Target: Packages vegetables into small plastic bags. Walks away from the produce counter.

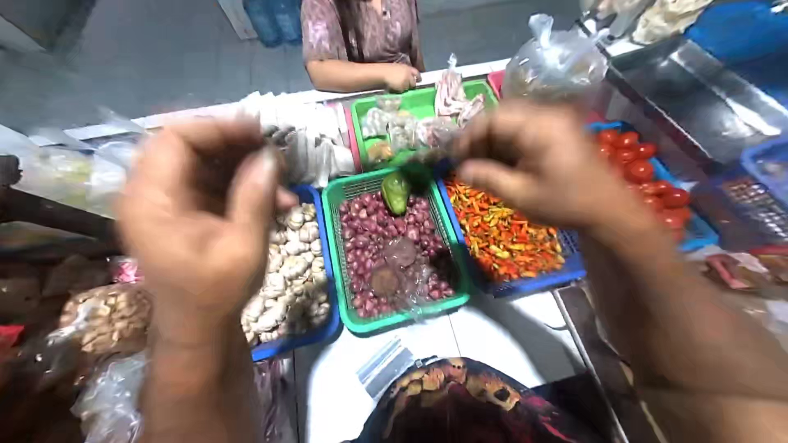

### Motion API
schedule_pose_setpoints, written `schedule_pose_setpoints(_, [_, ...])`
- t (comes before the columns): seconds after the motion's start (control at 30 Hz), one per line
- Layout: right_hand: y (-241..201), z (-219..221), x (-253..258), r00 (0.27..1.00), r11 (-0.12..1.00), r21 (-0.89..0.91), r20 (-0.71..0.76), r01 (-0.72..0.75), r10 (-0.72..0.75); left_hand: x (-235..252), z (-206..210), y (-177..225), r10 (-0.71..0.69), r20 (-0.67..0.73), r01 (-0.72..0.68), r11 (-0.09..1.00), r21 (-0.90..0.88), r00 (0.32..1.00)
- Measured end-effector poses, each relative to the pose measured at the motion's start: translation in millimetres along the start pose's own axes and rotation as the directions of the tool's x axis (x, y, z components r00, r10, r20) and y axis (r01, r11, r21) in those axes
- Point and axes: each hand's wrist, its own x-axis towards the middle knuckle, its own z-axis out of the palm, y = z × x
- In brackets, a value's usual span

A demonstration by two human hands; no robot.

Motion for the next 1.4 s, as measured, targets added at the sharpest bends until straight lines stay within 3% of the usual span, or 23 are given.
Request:
schedule_pose_setpoints(0.1, [77.2,91.5,-80.7,0.958,0.994,-0.001,0.263,-0.114,0.11,-109.2,37.8,-61.7,-0.273,0.058,0.265,0.956,0.125,0.96])
schedule_pose_setpoints(0.17, [88.4,142.5,-126.3,0.905,0.968,0.045,0.368,-0.245,0.212,-166.6,66.4,-87.8,-0.364,0.121,0.34,0.922,0.185,0.923])
schedule_pose_setpoints(0.27, [69.1,182.7,-159.6,0.893,0.949,0.044,0.355,-0.311,0.276,-203.4,110.7,-83.1,-0.341,0.219,0.289,0.927,0.237,0.914])
schedule_pose_setpoints(0.37, [59.4,202.8,-165.5,0.94,0.967,0.012,0.239,-0.255,0.245,-205.5,150.5,-77.9,-0.223,0.317,0.155,0.961,0.227,0.922])
schedule_pose_setpoints(0.47, [53.5,195.8,-146.0,0.96,0.976,-0.085,0.184,-0.2,0.213,-197.6,173.0,-82.1,-0.088,0.307,0.011,0.97,0.245,0.948])
schedule_pose_setpoints(0.57, [41.6,175.4,-120.3,0.992,0.994,-0.091,0.113,-0.055,0.065,-181.1,162.4,-73.7,-0.049,0.156,0.028,0.99,0.137,0.987])
schedule_pose_setpoints(0.7, [16.0,152.6,-100.2,0.993,0.991,0.078,0.043,0.104,-0.108,-147.2,134.9,-49.6,-0.026,-0.043,0.024,0.999,-0.048,0.999])
schedule_pose_setpoints(0.8, [-0.2,135.6,-93.8,0.977,0.973,0.135,-0.121,0.189,-0.173,-135.1,109.8,-26.6,-0.026,-0.036,0.018,0.979,-0.205,0.999])
schedule_pose_setpoints(0.87, [-11.8,118.5,-90.5,0.979,0.957,0.253,-0.177,0.144,-0.1,-133.0,95.0,-15.4,-0.017,-0.008,0.014,0.957,-0.29,1.0])
schedule_pose_setpoints(1.0, [-19.1,104.7,-91.4,1.0,0.886,0.463,-0.018,0.031,-0.025,-136.1,77.5,1.6,0.023,0.017,-0.016,0.947,-0.322,1.0])
schedule_pose_setpoints(1.2, [-37.8,115.2,-83.6,0.981,0.819,0.54,-0.079,0.191,-0.177,-131.3,63.6,14.9,0.011,-0.056,-0.024,0.971,-0.237,0.998])
schedule_pose_setpoints(1.33, [-56.8,127.9,-61.7,0.967,0.877,0.41,-0.052,0.25,-0.251,-124.0,57.4,29.4,0.067,-0.131,-0.088,0.983,-0.159,0.989])
schedule_pose_setpoints(1.4, [-59.7,127.6,-50.3,0.956,0.909,0.3,-0.045,0.289,-0.289,-136.7,59.5,31.8,0.013,-0.237,-0.059,0.98,-0.188,0.971])
